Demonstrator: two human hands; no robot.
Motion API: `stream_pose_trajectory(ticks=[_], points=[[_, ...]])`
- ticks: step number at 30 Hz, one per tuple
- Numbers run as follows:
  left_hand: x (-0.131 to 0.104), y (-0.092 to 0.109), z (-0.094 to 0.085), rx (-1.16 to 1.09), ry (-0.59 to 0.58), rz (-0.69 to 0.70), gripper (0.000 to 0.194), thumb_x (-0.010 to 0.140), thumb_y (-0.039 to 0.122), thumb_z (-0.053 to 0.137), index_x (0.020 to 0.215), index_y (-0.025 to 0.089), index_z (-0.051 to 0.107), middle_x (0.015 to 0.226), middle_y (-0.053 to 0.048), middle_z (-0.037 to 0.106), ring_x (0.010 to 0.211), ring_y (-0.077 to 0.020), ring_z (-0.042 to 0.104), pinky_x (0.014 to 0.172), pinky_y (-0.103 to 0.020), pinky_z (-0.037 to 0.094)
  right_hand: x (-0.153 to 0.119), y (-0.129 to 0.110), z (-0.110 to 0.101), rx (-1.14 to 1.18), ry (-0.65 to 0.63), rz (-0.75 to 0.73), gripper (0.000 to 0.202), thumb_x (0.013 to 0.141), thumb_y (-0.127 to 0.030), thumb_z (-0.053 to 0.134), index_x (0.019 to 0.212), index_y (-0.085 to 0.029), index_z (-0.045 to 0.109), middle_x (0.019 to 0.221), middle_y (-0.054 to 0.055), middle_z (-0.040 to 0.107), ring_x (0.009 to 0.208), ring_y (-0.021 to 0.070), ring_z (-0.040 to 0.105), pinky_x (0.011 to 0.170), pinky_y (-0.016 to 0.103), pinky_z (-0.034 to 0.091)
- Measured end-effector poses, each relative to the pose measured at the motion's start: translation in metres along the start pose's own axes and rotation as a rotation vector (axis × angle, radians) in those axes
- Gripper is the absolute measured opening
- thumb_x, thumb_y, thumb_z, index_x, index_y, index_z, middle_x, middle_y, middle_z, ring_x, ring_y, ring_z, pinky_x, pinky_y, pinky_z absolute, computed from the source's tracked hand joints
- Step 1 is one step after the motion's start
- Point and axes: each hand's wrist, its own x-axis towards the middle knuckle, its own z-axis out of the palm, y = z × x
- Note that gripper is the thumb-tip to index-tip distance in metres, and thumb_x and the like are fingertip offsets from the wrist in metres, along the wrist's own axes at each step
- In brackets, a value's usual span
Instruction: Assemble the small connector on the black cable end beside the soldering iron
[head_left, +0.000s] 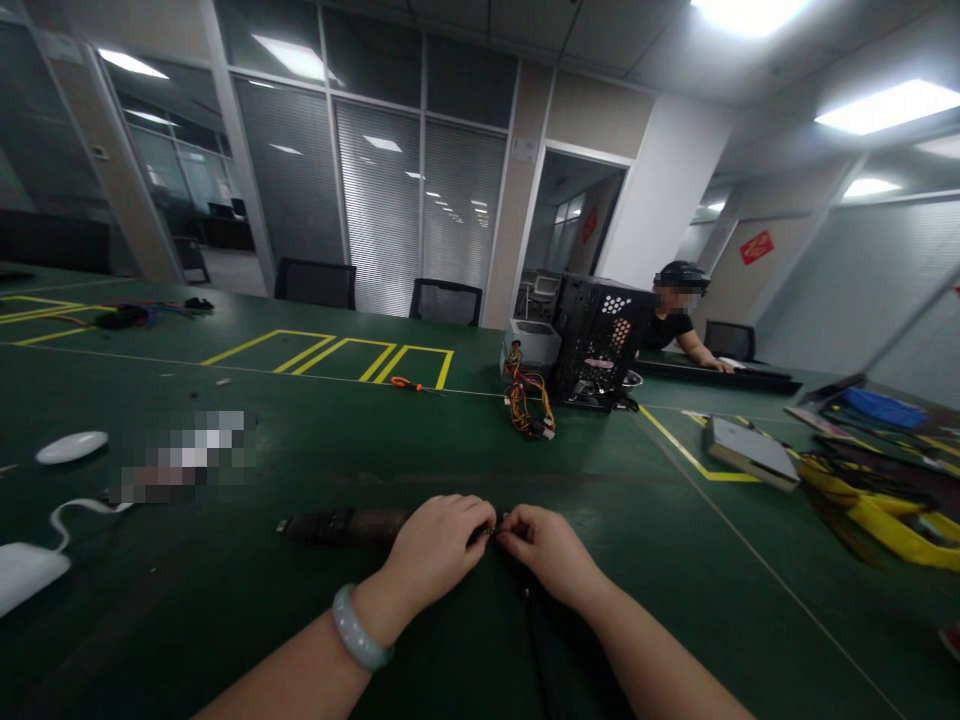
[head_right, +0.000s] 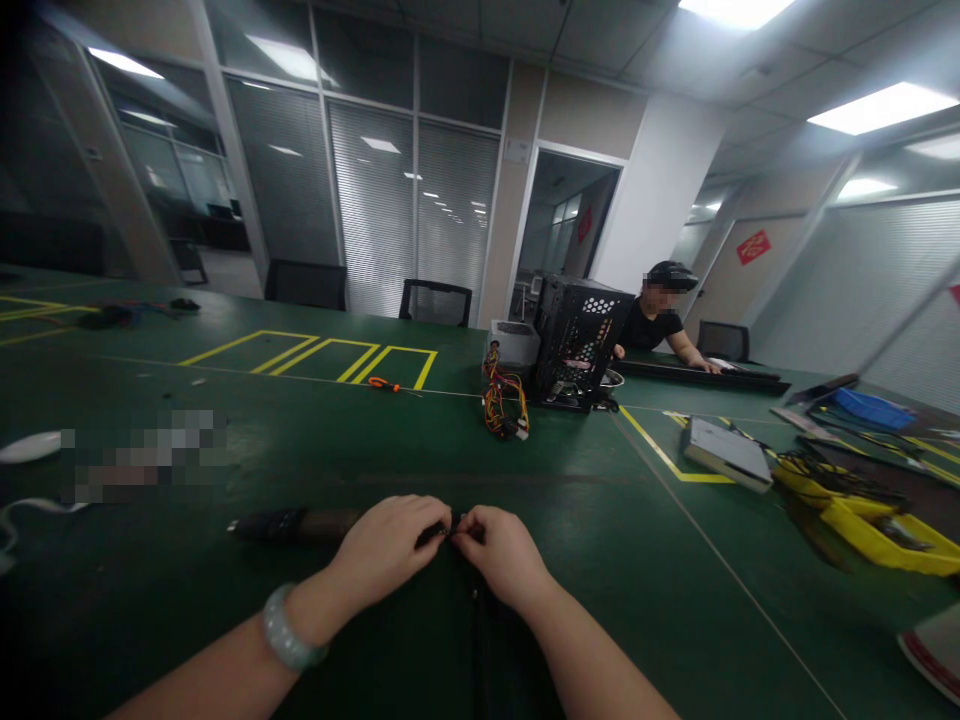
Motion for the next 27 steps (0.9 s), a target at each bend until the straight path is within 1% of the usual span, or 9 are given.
stream_pose_trajectory(ticks=[2, 6, 9, 13, 18, 20, 24, 27], points=[[0.0, 0.0002, 0.0001, 0.002, 0.003, -0.022, 0.013, 0.084, 0.019, 0.055, 0.095, 0.025, 0.059, 0.093, 0.002, 0.064, 0.086, -0.0189, 0.058, 0.076, -0.033, 0.04, -0.0002, -0.0016, -0.0007, -0.005, -0.002, 0.006, 0.007, 0.082, -0.026, 0.061, 0.083, -0.021, 0.066, 0.078, -0.002, 0.068, 0.069, 0.0125, 0.059, 0.062, 0.021, 0.04], [0.0003, 0.0001, 0.0003, 0.022, 0.001, -0.064, 0.011, 0.085, 0.027, 0.058, 0.096, 0.025, 0.059, 0.091, 0.001, 0.063, 0.086, -0.0194, 0.058, 0.075, -0.033, 0.04, -0.0002, -0.0027, -0.0013, -0.011, -0.005, 0.018, 0.008, 0.082, -0.026, 0.061, 0.082, -0.021, 0.066, 0.078, -0.001, 0.068, 0.069, 0.0126, 0.06, 0.062, 0.021, 0.039], [0.0005, -0.0001, -0.0001, 0.021, -0.015, -0.027, 0.008, 0.087, 0.025, 0.055, 0.093, 0.024, 0.06, 0.094, 0.001, 0.063, 0.087, -0.0186, 0.058, 0.075, -0.032, 0.04, -0.0001, -0.0025, -0.0015, -0.006, -0.011, 0.018, 0.008, 0.082, -0.026, 0.061, 0.084, -0.02, 0.067, 0.08, -0.001, 0.068, 0.071, 0.0129, 0.06, 0.063, 0.021, 0.04], [0.0003, 0.0, -0.0006, 0.014, -0.012, -0.003, 0.011, 0.087, 0.02, 0.052, 0.094, 0.025, 0.06, 0.096, 0.002, 0.064, 0.089, -0.0183, 0.058, 0.077, -0.032, 0.04, 0.0002, -0.0028, -0.0017, -0.011, -0.01, 0.007, 0.008, 0.082, -0.026, 0.06, 0.084, -0.021, 0.067, 0.08, -0.001, 0.068, 0.071, 0.0132, 0.061, 0.063, 0.021, 0.04], [0.0004, -0.0007, 0.001, 0.021, -0.005, -0.048, 0.011, 0.086, 0.026, 0.056, 0.096, 0.025, 0.059, 0.093, 0.001, 0.064, 0.087, -0.0194, 0.058, 0.076, -0.032, 0.04, 0.0011, -0.002, -0.001, -0.014, 0.0, 0.006, 0.008, 0.081, -0.026, 0.061, 0.083, -0.021, 0.067, 0.079, -0.001, 0.068, 0.071, 0.0133, 0.06, 0.062, 0.022, 0.04], [0.0005, -0.0017, 0.0021, 0.021, -0.011, -0.035, 0.009, 0.087, 0.027, 0.055, 0.094, 0.024, 0.06, 0.093, 0.0, 0.064, 0.087, -0.0196, 0.058, 0.077, -0.033, 0.04, 0.0017, -0.0013, -0.0007, -0.015, 0.003, -0.002, 0.008, 0.081, -0.026, 0.061, 0.083, -0.02, 0.067, 0.079, -0.001, 0.068, 0.07, 0.0132, 0.06, 0.063, 0.022, 0.04], [0.0002, -0.0033, 0.0029, 0.013, 0.0, 0.007, 0.011, 0.089, 0.023, 0.051, 0.093, 0.025, 0.061, 0.096, 0.0, 0.064, 0.089, -0.0189, 0.058, 0.079, -0.033, 0.041, 0.0019, -0.0011, -0.0004, -0.005, 0.0, -0.001, 0.009, 0.081, -0.026, 0.061, 0.084, -0.02, 0.067, 0.079, -0.001, 0.068, 0.07, 0.0132, 0.06, 0.063, 0.022, 0.04], [0.0, -0.0029, 0.0023, 0.008, 0.006, 0.012, 0.013, 0.089, 0.022, 0.051, 0.097, 0.026, 0.06, 0.098, 0.001, 0.064, 0.091, -0.0186, 0.059, 0.081, -0.032, 0.041, 0.0009, -0.0021, -0.0007, -0.007, -0.006, 0.0, 0.009, 0.082, -0.026, 0.06, 0.084, -0.021, 0.067, 0.079, -0.001, 0.068, 0.071, 0.0135, 0.061, 0.063, 0.022, 0.04]])
